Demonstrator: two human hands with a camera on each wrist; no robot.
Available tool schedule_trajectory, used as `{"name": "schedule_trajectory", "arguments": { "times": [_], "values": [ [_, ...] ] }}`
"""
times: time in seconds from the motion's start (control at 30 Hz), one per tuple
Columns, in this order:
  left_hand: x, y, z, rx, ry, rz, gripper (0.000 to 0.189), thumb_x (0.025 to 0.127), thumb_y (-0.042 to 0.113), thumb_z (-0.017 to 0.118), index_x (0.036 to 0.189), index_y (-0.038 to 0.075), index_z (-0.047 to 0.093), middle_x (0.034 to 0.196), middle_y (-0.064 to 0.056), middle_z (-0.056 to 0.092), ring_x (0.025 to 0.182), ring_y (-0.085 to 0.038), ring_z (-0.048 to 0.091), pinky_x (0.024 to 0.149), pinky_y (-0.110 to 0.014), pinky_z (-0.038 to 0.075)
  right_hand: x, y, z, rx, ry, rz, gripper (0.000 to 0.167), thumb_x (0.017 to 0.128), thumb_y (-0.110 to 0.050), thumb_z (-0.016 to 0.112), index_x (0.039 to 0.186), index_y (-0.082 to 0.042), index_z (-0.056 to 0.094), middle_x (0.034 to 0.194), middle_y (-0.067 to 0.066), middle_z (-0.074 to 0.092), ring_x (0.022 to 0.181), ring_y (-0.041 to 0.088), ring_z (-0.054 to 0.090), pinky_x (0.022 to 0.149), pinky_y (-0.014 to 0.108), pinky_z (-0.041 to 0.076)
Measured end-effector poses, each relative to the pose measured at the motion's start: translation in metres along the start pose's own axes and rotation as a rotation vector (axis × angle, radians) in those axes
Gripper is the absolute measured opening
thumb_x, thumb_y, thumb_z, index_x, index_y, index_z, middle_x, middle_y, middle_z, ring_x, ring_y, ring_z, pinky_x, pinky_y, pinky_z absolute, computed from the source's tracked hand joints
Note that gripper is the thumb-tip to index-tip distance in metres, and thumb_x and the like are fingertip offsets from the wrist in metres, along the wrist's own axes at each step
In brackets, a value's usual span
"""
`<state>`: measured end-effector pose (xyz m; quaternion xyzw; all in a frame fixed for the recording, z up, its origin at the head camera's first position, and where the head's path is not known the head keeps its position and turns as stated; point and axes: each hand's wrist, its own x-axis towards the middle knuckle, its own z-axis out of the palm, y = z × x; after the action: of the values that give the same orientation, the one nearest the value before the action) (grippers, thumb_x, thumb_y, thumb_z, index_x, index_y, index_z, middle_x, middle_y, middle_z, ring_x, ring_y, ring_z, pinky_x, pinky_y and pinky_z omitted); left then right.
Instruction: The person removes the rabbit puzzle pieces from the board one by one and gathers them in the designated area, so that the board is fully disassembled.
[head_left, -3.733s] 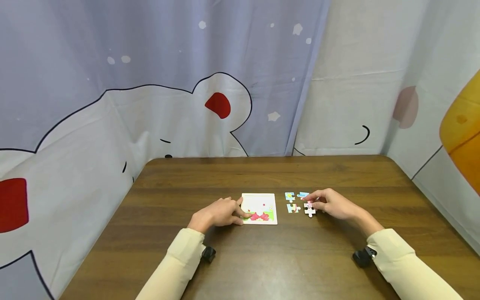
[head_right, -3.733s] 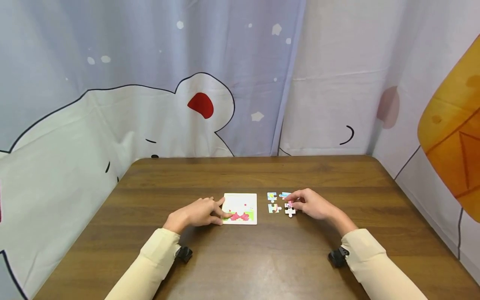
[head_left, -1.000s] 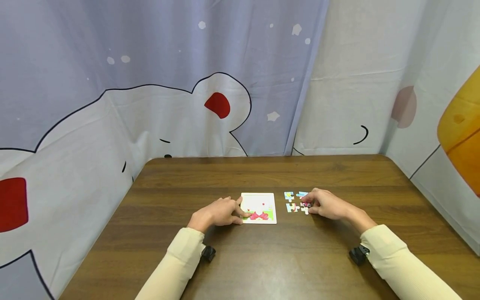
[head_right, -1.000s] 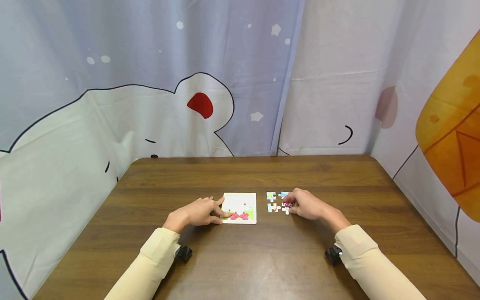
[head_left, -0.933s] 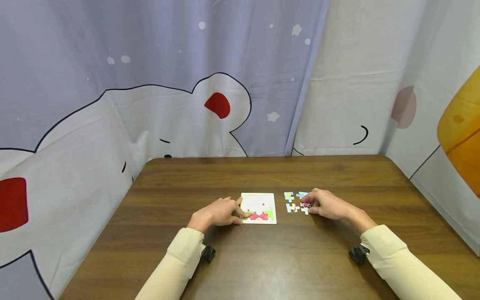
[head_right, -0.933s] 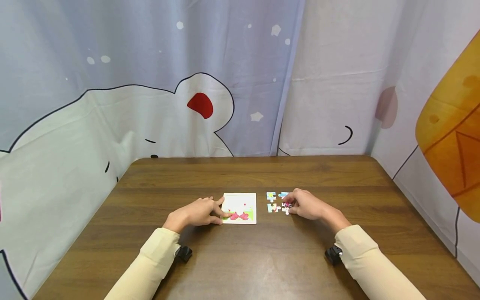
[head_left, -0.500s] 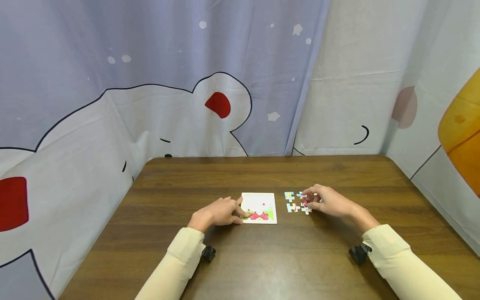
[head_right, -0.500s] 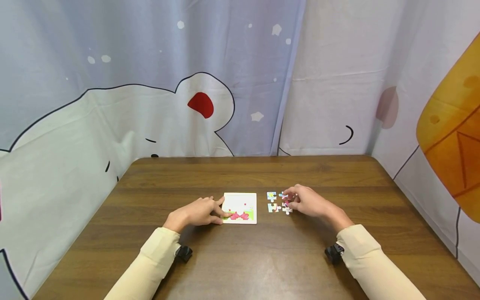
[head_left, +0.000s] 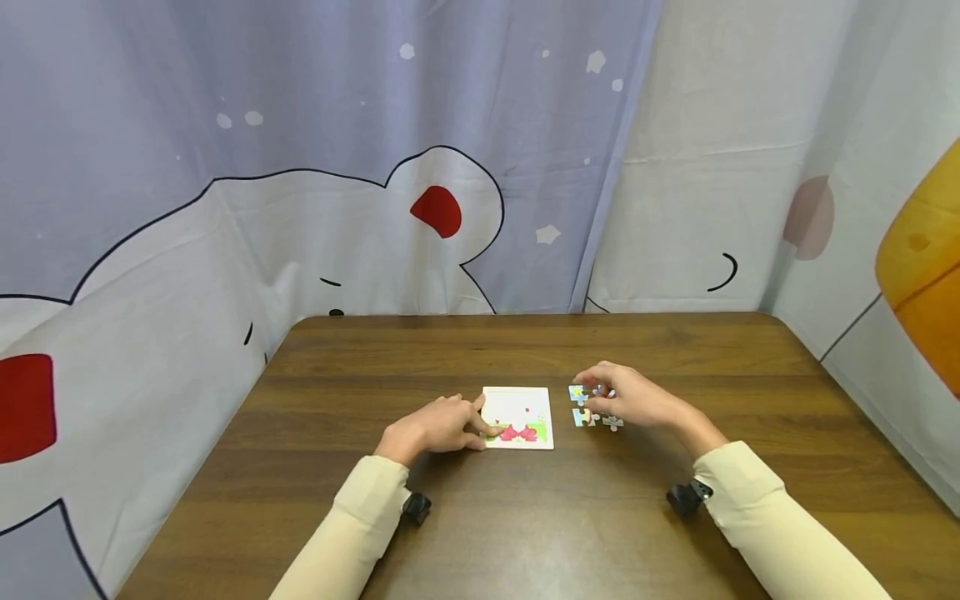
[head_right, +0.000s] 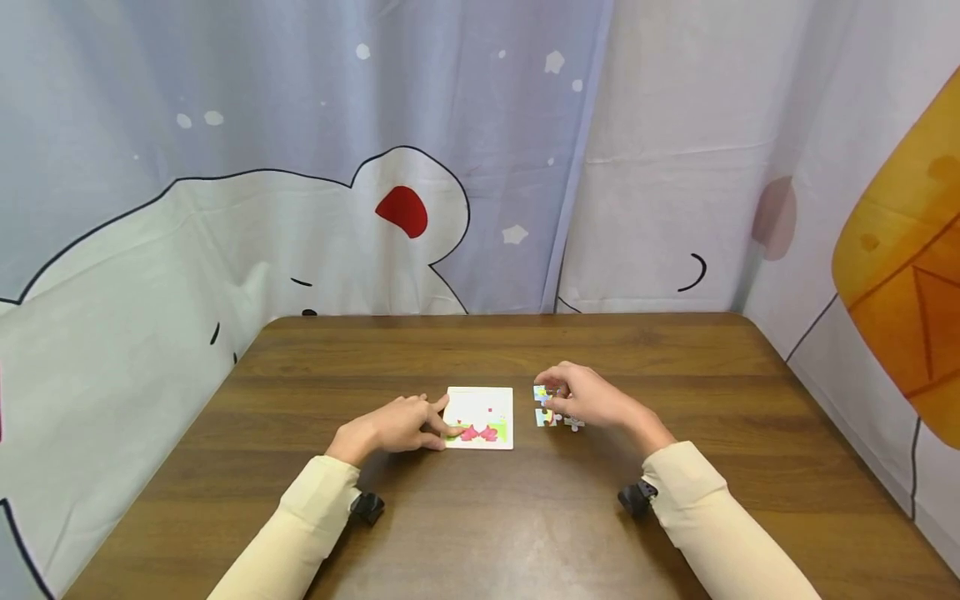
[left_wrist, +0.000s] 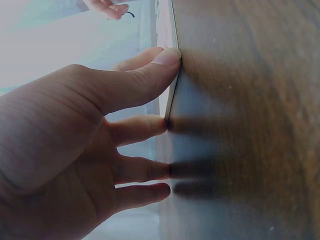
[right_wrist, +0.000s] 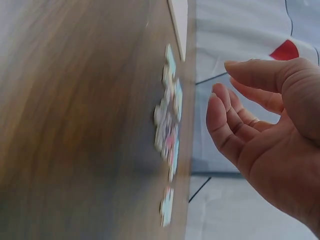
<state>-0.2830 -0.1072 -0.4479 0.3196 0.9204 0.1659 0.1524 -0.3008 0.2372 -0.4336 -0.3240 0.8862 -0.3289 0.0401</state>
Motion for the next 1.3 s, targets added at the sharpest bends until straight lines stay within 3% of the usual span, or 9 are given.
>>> {"name": "schedule_trajectory", "arguments": {
  "times": [0.17,0.47,0.67,0.9,1.17,1.3],
  "values": [
    [-0.001,0.000,0.000,0.015,0.002,0.004,0.034,0.093,0.027,0.071,0.127,0.024,0.071,0.158,-0.016,0.032,0.141,-0.054,0.025,0.115,-0.060,0.021,0.013,-0.009,0.009,0.035,-0.049,0.000,0.036,0.094,-0.011,0.070,0.127,0.002,0.063,0.109,0.016,0.062,0.081,0.020,0.065,0.069,0.029,0.053],
    [0.001,0.000,0.001,0.016,-0.001,-0.004,0.035,0.093,0.028,0.072,0.128,0.027,0.070,0.158,-0.016,0.033,0.140,-0.054,0.027,0.114,-0.061,0.022,0.036,-0.023,0.031,0.057,-0.139,-0.003,0.039,0.092,-0.007,0.071,0.128,0.003,0.062,0.111,0.015,0.062,0.085,0.015,0.061,0.068,0.028,0.052],
    [0.002,0.001,0.000,0.013,-0.006,0.004,0.035,0.092,0.028,0.072,0.127,0.028,0.070,0.157,-0.018,0.033,0.139,-0.056,0.028,0.114,-0.062,0.023,0.046,-0.028,0.043,0.061,-0.168,0.001,0.042,0.090,-0.006,0.073,0.129,0.003,0.061,0.113,0.013,0.061,0.090,0.018,0.062,0.077,0.031,0.051],
    [0.001,0.000,0.000,0.002,-0.002,0.010,0.036,0.092,0.027,0.072,0.128,0.028,0.070,0.157,-0.019,0.034,0.139,-0.055,0.028,0.113,-0.063,0.023,0.056,-0.033,0.052,-0.008,-0.192,-0.019,0.047,0.087,-0.006,0.077,0.130,0.003,0.061,0.115,0.012,0.062,0.104,0.030,0.061,0.086,0.040,0.052],
    [0.001,0.000,-0.002,0.045,0.017,0.043,0.035,0.092,0.028,0.072,0.127,0.023,0.071,0.154,-0.017,0.038,0.138,-0.049,0.037,0.112,-0.061,0.028,0.063,-0.038,0.054,-0.055,-0.215,-0.049,0.045,0.080,0.005,0.076,0.123,0.004,0.065,0.104,0.008,0.066,0.097,0.027,0.061,0.084,0.033,0.050],
    [0.000,-0.001,-0.002,0.039,0.008,0.033,0.035,0.092,0.028,0.072,0.127,0.024,0.071,0.155,-0.017,0.036,0.139,-0.051,0.034,0.112,-0.061,0.027,0.066,-0.037,0.055,-0.065,-0.224,-0.046,0.045,0.079,0.003,0.078,0.123,0.001,0.066,0.104,0.006,0.065,0.097,0.025,0.061,0.084,0.032,0.050]
  ]
}}
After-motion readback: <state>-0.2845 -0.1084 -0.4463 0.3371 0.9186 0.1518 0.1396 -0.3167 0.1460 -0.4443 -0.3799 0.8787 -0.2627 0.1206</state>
